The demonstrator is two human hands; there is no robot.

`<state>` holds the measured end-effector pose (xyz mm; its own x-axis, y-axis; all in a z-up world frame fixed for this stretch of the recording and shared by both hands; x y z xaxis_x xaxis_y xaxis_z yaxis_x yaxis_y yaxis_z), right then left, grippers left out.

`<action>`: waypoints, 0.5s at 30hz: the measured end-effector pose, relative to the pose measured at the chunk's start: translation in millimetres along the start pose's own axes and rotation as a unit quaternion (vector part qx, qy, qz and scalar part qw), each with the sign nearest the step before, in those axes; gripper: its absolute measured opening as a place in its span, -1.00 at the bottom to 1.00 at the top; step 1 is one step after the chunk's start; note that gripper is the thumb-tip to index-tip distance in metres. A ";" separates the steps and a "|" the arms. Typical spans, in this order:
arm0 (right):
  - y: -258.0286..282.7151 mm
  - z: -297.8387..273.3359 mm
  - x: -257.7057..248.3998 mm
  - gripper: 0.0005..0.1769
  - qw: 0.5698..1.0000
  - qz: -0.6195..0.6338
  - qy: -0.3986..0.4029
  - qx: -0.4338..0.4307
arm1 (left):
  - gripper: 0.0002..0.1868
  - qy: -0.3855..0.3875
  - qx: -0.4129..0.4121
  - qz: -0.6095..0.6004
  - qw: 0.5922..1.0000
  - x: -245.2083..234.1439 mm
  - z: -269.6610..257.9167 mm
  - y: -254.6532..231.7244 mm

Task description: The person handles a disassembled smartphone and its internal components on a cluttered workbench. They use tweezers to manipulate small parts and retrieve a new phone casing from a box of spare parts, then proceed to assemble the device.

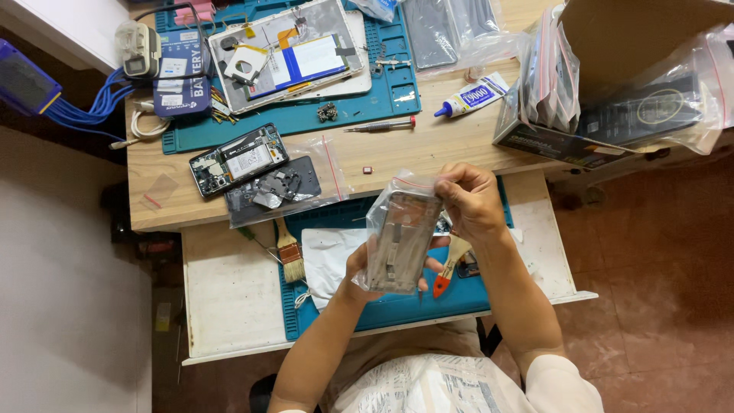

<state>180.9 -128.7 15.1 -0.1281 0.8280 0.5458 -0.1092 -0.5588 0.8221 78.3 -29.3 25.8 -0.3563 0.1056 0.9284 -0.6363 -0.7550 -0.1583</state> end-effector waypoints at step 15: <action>22.0 1.4 23.6 -0.93 0.996 -0.056 0.060 -0.029 | -0.17 -0.075 0.005 0.010 0.997 -11.7 -1.5 -10.7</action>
Point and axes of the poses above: each hand's wrist, its own z-axis towards the middle knuckle, its own x-axis out of the palm, y = z × x, the point moved 9 cm from there along z, towards the middle knuckle, and after that the axes turned 1 degree about -x, right-handed, at the moved point
